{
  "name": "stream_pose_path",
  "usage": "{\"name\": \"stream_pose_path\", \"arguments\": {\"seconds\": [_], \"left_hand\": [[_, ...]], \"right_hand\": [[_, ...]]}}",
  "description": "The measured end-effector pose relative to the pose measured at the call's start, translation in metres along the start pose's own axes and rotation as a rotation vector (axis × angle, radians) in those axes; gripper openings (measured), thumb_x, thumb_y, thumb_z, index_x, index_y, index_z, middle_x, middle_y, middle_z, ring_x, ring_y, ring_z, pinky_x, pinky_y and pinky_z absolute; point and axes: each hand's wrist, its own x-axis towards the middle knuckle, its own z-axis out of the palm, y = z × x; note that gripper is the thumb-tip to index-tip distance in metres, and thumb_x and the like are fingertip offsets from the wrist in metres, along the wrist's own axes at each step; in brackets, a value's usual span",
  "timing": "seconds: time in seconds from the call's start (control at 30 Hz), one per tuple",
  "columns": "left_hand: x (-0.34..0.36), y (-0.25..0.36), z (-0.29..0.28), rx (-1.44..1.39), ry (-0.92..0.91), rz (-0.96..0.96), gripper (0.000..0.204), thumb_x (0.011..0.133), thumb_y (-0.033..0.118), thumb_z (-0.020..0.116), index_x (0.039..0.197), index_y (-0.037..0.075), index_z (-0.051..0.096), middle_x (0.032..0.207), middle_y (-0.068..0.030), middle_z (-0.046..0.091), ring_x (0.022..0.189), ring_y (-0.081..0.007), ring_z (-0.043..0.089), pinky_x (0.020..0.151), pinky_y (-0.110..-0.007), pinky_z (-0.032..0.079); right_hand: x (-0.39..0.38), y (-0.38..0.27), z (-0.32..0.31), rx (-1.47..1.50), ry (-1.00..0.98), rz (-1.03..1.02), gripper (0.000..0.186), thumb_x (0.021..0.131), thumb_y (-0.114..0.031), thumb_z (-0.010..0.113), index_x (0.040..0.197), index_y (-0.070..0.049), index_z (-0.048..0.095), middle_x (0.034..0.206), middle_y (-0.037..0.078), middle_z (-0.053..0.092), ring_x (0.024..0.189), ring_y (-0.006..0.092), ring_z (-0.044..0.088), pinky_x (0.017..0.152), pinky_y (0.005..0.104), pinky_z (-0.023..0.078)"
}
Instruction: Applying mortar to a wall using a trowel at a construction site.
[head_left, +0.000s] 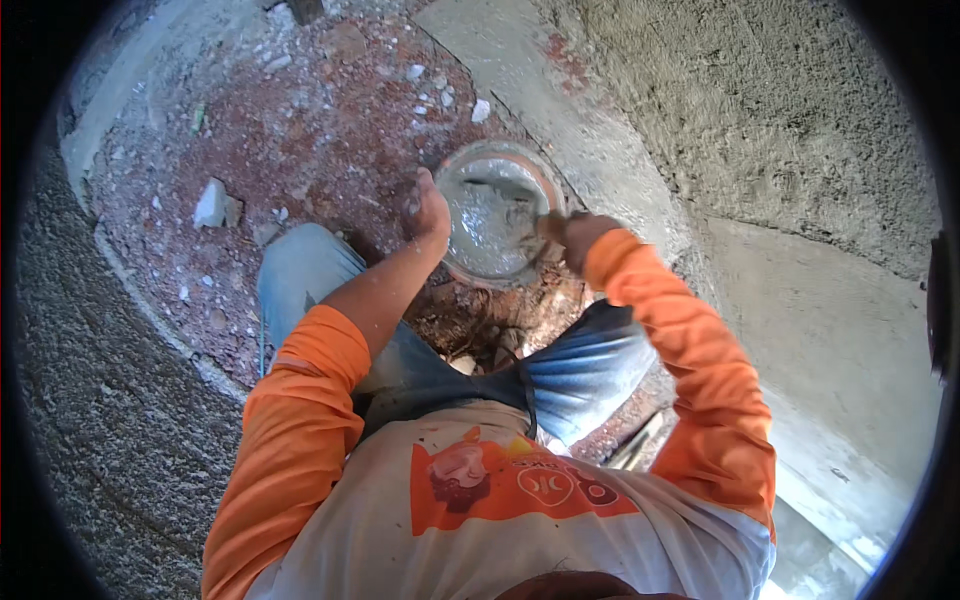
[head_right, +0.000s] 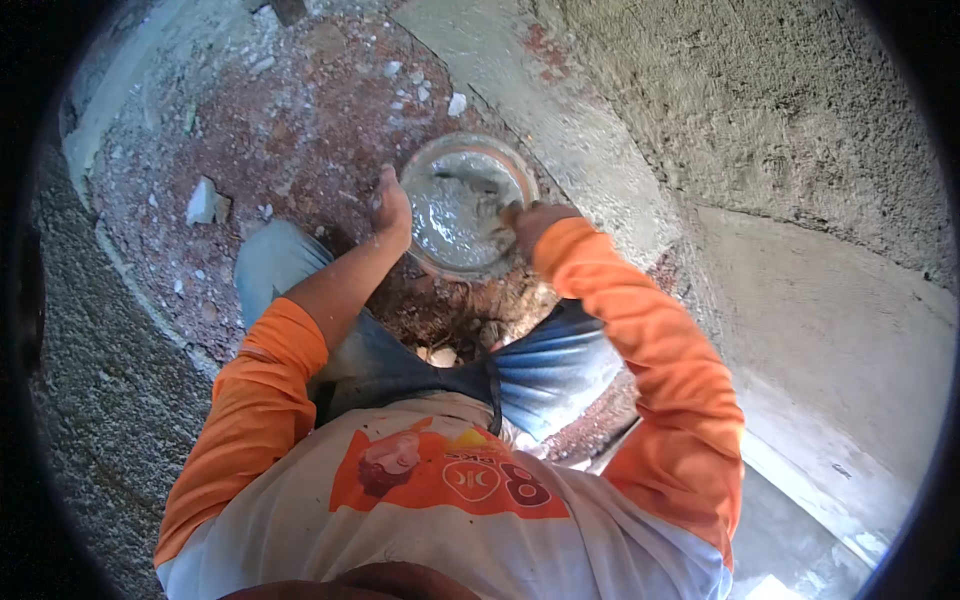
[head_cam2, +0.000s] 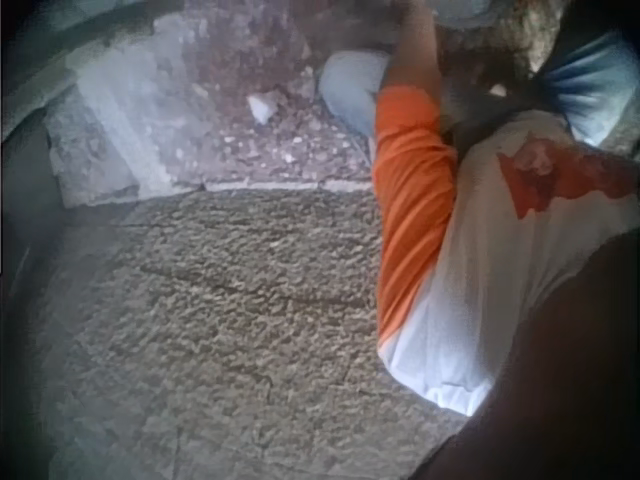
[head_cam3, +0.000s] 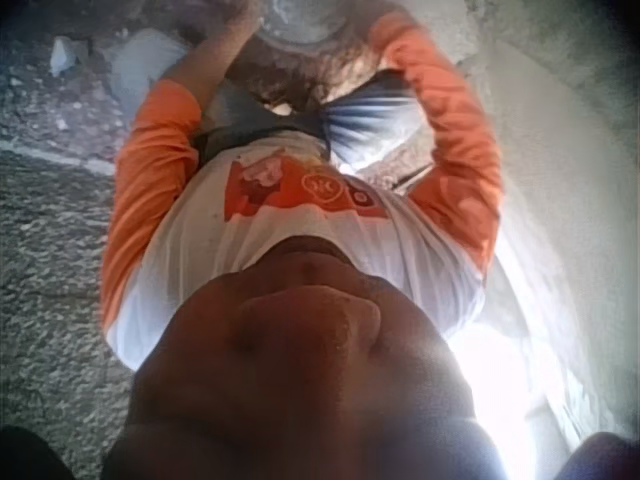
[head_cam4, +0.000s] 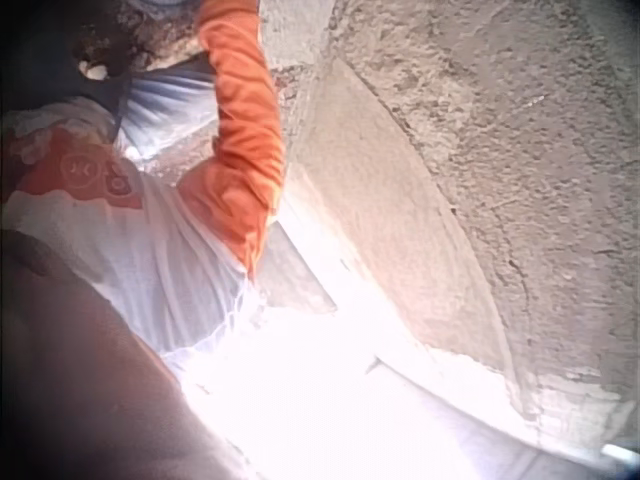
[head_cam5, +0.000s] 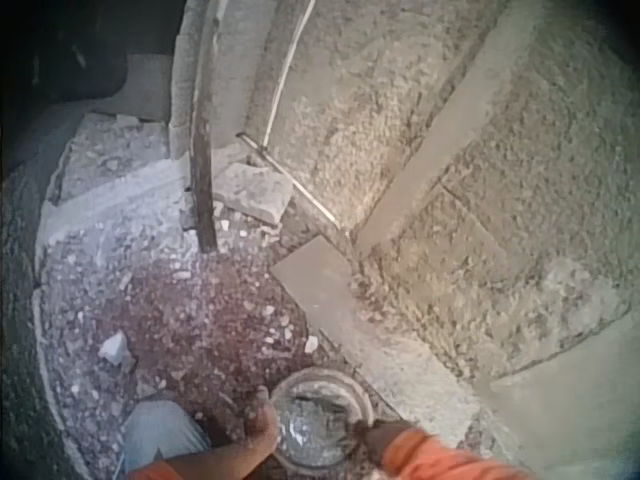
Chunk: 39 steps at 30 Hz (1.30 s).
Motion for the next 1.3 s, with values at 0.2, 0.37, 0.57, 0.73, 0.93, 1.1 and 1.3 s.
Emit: {"name": "stream_pose_path", "arguments": {"seconds": [0.2,0.37,0.57,0.73,0.93,1.1,1.3], "left_hand": [[-0.002,0.005,0.000,0.256,0.041,0.117,0.066,0.085,0.053,0.025,0.104,0.000,0.059,0.110,-0.0234,0.054,0.107,-0.0394,0.047,0.093,-0.045,0.033],[0.012,-0.008,0.004,0.161,-0.028,0.102,0.065,0.085,0.053,0.024,0.105,0.002,0.059,0.111,-0.0226,0.054,0.107,-0.0385,0.048,0.092,-0.046,0.034],[0.026,-0.019,0.013,0.191,0.019,0.207,0.063,0.085,0.053,0.025,0.105,0.003,0.058,0.110,-0.0213,0.053,0.106,-0.0376,0.047,0.092,-0.047,0.032],[0.027,-0.026,0.014,0.216,0.013,0.236,0.060,0.085,0.051,0.029,0.104,0.003,0.059,0.111,-0.0207,0.052,0.106,-0.0372,0.046,0.093,-0.047,0.031],[0.010,-0.013,0.003,0.179,0.015,0.302,0.060,0.085,0.051,0.031,0.102,0.002,0.060,0.103,-0.0224,0.057,0.098,-0.0385,0.052,0.086,-0.046,0.037],[-0.006,-0.004,-0.003,0.175,-0.002,0.224,0.061,0.083,0.053,0.035,0.103,0.001,0.059,0.105,-0.0209,0.058,0.100,-0.0374,0.052,0.088,-0.044,0.037],[0.006,-0.006,0.003,0.174,0.123,0.115,0.062,0.083,0.053,0.035,0.104,0.001,0.059,0.108,-0.0212,0.057,0.103,-0.0383,0.050,0.091,-0.043,0.036]], "right_hand": [[-0.017,0.044,-0.009,-0.085,-0.024,0.111,0.039,0.076,-0.016,0.050,0.115,-0.012,0.049,0.089,0.022,0.061,0.085,0.0376,0.059,0.074,0.0437,0.047],[0.057,0.033,0.064,-0.092,-0.287,0.053,0.039,0.075,-0.021,0.055,0.113,-0.011,0.052,0.086,0.020,0.062,0.078,0.0349,0.060,0.069,0.0414,0.048],[0.073,0.018,0.138,1.293,-0.122,0.428,0.019,0.077,-0.011,0.058,0.095,-0.006,0.061,0.080,0.013,0.059,0.059,0.0287,0.056,0.046,0.0414,0.044],[0.074,0.005,0.135,0.552,-0.054,0.213,0.048,0.074,-0.023,0.059,0.115,0.001,0.051,0.089,0.024,0.060,0.089,0.0322,0.058,0.077,0.0349,0.047],[0.068,-0.033,0.090,0.640,-0.015,0.156,0.053,0.067,-0.024,0.066,0.111,0.002,0.053,0.094,0.020,0.061,0.096,0.0301,0.057,0.083,0.0333,0.044],[0.053,-0.048,0.057,0.454,-0.102,0.038,0.050,0.067,-0.029,0.066,0.107,0.001,0.057,0.101,0.021,0.059,0.095,0.0338,0.056,0.085,0.0358,0.043],[-0.032,-0.009,-0.014,0.764,-0.420,0.410,0.051,0.089,-0.047,0.037,0.109,-0.002,0.050,0.075,0.008,0.054,0.061,0.0177,0.057,0.054,0.0359,0.050]]}}
